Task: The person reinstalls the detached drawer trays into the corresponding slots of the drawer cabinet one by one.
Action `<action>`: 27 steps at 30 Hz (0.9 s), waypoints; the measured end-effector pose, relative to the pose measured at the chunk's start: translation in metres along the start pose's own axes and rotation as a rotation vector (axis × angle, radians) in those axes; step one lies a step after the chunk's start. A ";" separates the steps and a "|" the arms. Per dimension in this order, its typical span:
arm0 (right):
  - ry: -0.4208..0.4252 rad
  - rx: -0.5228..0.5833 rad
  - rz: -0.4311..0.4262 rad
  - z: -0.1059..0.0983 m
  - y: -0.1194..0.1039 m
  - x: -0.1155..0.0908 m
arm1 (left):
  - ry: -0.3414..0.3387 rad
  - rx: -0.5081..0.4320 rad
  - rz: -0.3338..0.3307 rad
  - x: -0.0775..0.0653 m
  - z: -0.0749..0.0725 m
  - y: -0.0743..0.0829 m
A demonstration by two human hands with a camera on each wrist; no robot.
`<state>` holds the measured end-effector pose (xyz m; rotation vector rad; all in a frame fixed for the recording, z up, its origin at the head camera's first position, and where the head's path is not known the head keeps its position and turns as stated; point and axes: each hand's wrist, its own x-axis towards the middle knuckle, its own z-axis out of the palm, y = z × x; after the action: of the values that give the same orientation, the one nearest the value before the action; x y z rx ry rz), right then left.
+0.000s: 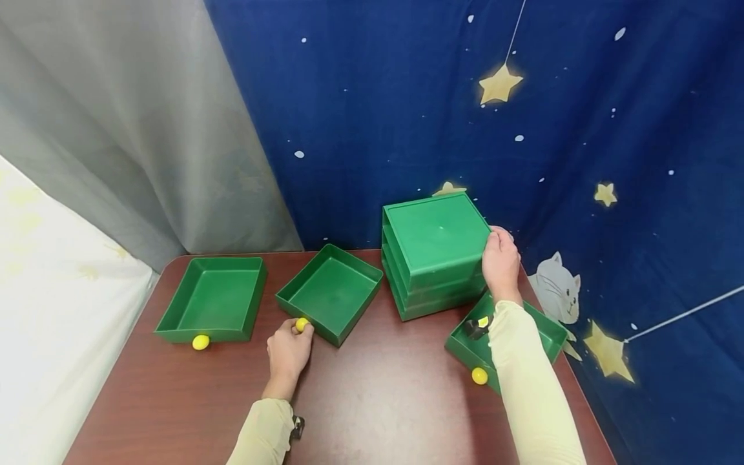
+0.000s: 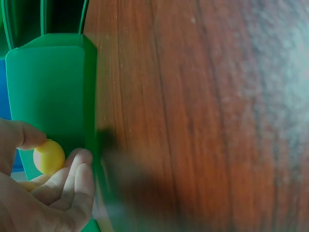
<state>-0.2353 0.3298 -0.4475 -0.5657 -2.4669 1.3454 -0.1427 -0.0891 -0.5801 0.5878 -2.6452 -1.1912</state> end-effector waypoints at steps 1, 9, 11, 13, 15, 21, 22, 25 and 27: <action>-0.003 -0.004 -0.002 0.000 -0.001 0.000 | 0.008 -0.002 0.002 0.000 0.000 0.000; -0.009 -0.013 -0.003 -0.002 -0.006 0.002 | 0.044 -0.013 0.034 0.000 0.001 0.003; -0.015 -0.014 -0.004 -0.002 -0.007 0.004 | 0.042 -0.012 0.035 0.001 0.001 0.004; -0.014 -0.016 -0.006 -0.002 -0.008 0.004 | 0.033 -0.014 0.033 0.001 0.001 0.004; -0.011 -0.024 -0.006 -0.003 -0.008 0.005 | 0.016 -0.017 0.031 0.002 0.001 0.005; -0.003 -0.031 -0.001 -0.004 -0.005 0.006 | -0.034 -0.029 0.039 0.000 0.001 0.006; -0.007 -0.029 0.001 -0.004 -0.005 0.005 | -0.038 -0.031 0.040 0.000 0.001 0.006; -0.017 -0.022 0.001 -0.004 -0.004 0.003 | -0.044 -0.037 0.045 -0.002 0.001 0.005; -0.024 -0.018 0.001 -0.003 -0.004 0.001 | -0.044 -0.035 0.053 -0.003 0.002 0.003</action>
<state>-0.2361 0.3309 -0.4429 -0.5580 -2.4999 1.3395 -0.1412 -0.0846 -0.5788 0.4877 -2.6529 -1.2469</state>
